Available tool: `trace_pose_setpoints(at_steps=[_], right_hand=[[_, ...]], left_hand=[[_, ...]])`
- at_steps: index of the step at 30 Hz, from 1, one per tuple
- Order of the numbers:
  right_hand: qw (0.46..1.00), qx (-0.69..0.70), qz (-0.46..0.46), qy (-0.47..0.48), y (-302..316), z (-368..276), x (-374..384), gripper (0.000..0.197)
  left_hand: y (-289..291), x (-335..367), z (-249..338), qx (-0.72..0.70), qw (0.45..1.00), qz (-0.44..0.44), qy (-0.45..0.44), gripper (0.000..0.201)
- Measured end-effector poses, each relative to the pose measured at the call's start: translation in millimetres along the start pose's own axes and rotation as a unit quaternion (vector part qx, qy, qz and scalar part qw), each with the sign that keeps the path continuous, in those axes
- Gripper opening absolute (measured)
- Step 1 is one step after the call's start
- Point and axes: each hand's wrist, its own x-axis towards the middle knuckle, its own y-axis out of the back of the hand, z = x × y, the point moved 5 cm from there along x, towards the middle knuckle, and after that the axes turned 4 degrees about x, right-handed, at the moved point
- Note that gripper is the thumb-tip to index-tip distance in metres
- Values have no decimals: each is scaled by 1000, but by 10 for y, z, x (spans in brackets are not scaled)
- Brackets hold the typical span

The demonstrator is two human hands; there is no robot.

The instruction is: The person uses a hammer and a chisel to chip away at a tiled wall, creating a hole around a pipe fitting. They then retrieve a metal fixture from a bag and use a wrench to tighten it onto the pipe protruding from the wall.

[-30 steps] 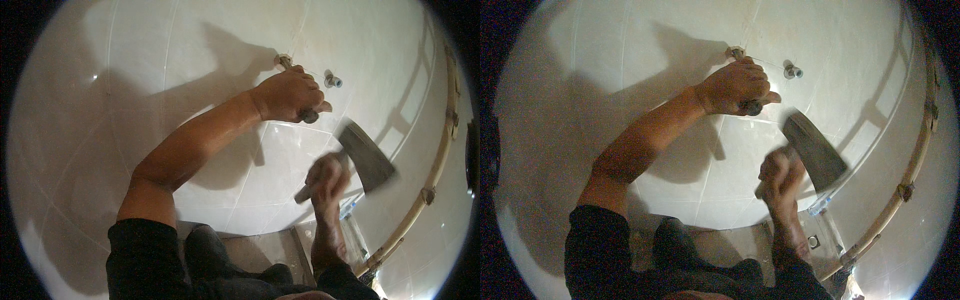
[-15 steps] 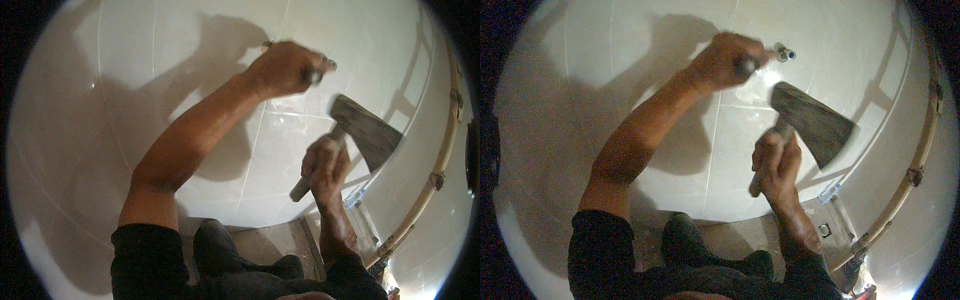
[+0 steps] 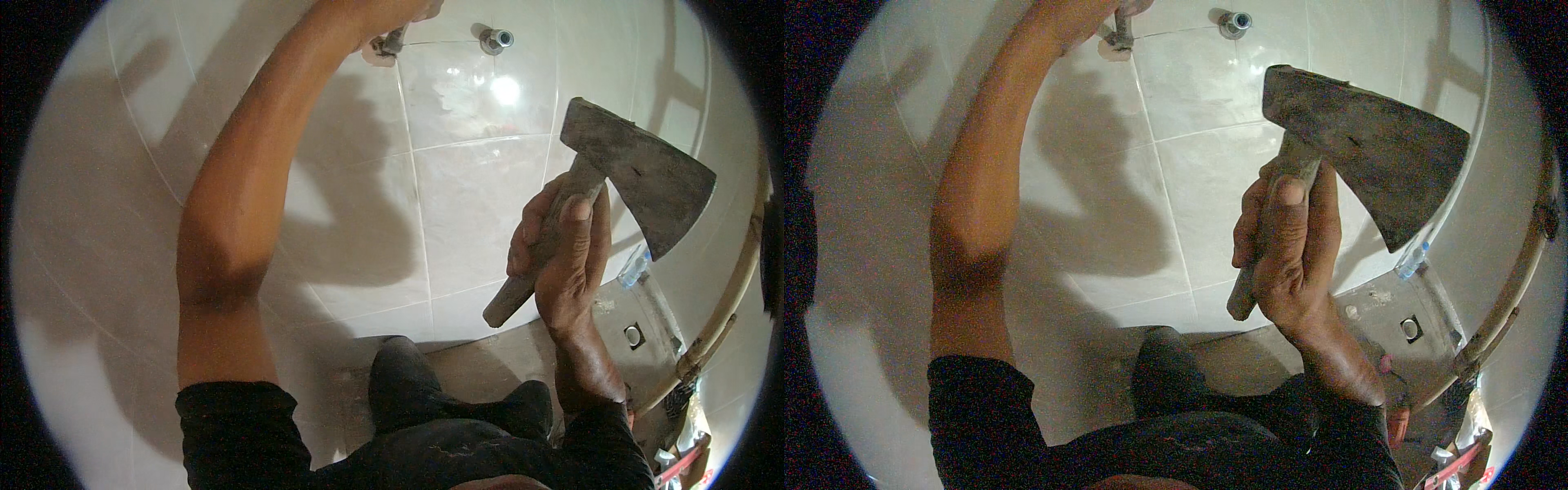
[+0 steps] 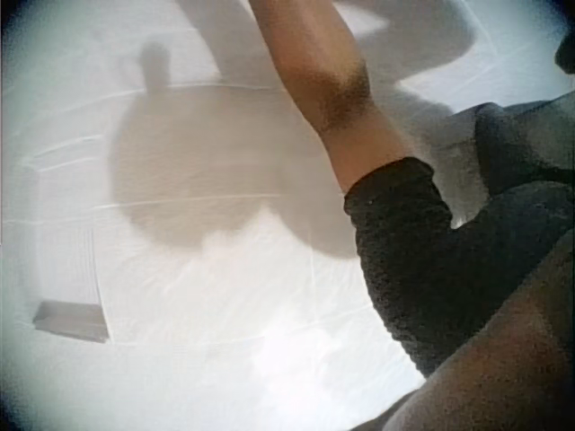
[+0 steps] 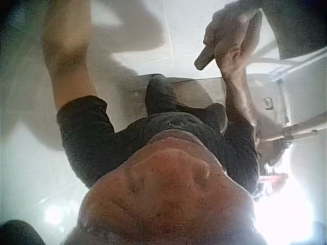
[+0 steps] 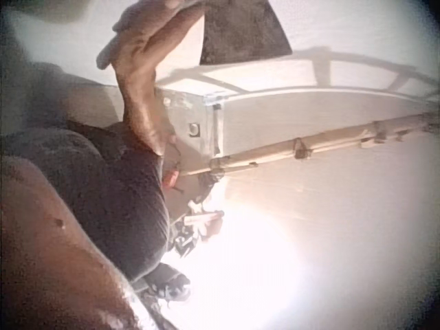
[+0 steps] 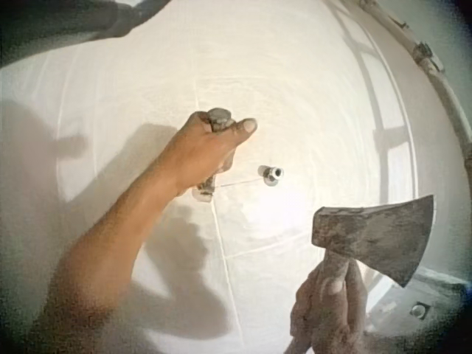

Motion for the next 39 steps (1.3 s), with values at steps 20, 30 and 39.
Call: trace_pose_setpoints(at_steps=[20,30,39], right_hand=[[966,-129,-10,224,170,-657,935,52],[966,-183,-28,181,96,-559,1078,40],[969,-215,-31,121,-158,-393,995,41]], left_hand=[[-240,288,19,178,971,-158,-15,46],[-345,275,-57,134,977,-161,-31,35],[-135,-12,0,108,985,-136,15,39]])
